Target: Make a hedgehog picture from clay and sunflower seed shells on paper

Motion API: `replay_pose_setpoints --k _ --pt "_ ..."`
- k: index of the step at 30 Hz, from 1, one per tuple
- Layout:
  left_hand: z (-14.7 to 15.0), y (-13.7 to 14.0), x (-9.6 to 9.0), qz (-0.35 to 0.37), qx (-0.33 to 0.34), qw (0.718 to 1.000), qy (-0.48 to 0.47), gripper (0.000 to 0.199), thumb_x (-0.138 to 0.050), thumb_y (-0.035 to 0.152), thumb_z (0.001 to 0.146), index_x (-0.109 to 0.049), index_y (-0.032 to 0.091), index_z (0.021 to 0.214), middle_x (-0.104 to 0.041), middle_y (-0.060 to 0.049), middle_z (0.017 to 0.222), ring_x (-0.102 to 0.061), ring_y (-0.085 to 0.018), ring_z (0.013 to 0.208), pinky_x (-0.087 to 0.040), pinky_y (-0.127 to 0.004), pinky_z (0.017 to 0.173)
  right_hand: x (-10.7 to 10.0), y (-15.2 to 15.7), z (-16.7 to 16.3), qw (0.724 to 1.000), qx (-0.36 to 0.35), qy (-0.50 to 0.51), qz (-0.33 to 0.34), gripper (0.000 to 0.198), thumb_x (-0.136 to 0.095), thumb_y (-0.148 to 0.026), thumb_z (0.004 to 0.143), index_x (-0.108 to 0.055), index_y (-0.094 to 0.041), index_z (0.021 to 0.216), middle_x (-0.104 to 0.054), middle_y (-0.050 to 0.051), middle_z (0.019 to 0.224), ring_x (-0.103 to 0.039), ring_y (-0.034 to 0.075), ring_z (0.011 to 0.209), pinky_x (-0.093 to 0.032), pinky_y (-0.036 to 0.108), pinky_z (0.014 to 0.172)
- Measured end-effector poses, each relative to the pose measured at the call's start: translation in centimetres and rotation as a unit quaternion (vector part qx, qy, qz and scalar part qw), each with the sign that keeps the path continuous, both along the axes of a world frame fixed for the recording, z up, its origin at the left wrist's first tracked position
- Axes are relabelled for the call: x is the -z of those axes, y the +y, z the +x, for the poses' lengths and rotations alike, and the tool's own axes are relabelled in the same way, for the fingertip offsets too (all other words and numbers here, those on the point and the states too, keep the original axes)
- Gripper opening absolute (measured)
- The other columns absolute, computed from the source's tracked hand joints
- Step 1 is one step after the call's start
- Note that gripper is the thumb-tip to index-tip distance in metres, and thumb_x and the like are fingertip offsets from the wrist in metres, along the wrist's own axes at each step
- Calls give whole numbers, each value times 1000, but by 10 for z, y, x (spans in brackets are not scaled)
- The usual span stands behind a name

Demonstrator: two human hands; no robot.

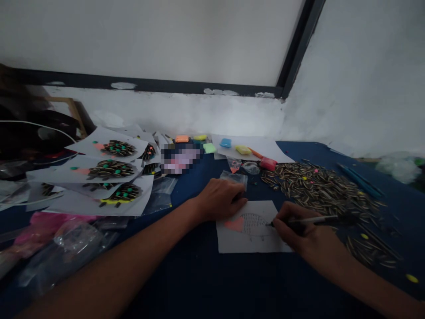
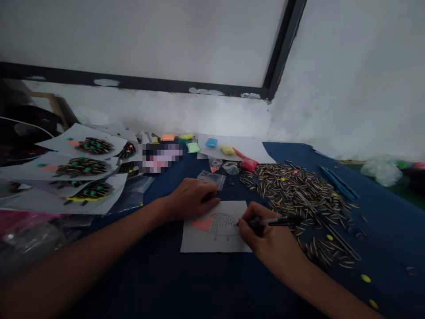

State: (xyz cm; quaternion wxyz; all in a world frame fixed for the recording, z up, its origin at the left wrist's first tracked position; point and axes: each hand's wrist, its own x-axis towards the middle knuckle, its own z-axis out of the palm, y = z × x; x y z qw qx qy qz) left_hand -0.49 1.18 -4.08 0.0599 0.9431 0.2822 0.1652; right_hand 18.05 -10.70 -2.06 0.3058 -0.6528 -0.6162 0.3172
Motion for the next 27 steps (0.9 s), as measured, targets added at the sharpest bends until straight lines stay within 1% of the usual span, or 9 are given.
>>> replay_pose_setpoints --k 5,12,21,27 --pt "0 -1 -2 -4 1 1000 0 21 -48 34 87 -53 18 74 -63 -1 74 -56 -15 67 -34 -27 57 1 1 1 1000 -2 -12 3 25 -53 -41 79 -47 -23 62 -42 -5 52 -37 10 44 -26 23 40" --pt "0 0 -1 -6 -3 1000 5 20 -49 35 87 -54 18 76 -64 -2 76 -57 -16 68 -36 -26 59 2 1 3 1000 -8 -23 15 25 -52 -40 80 -48 -22 63 -46 -4 53 -39 10 45 -27 23 40" --pt "0 -1 -2 -7 1 1000 2 20 -48 34 88 -54 19 76 -64 -2 76 -57 -16 68 -35 -27 59 1 1 2 1000 -1 -22 7 24 -53 -40 77 -48 -23 62 -42 -5 51 -37 10 43 -26 23 39" --pt "0 -1 -2 -8 -2 1000 8 21 -47 34 88 -54 18 76 -63 -2 76 -57 -16 68 -36 -27 59 0 -2 -1 999 5 -12 35 26 -54 -40 79 -47 -23 61 -44 -5 52 -39 10 45 -28 23 41"
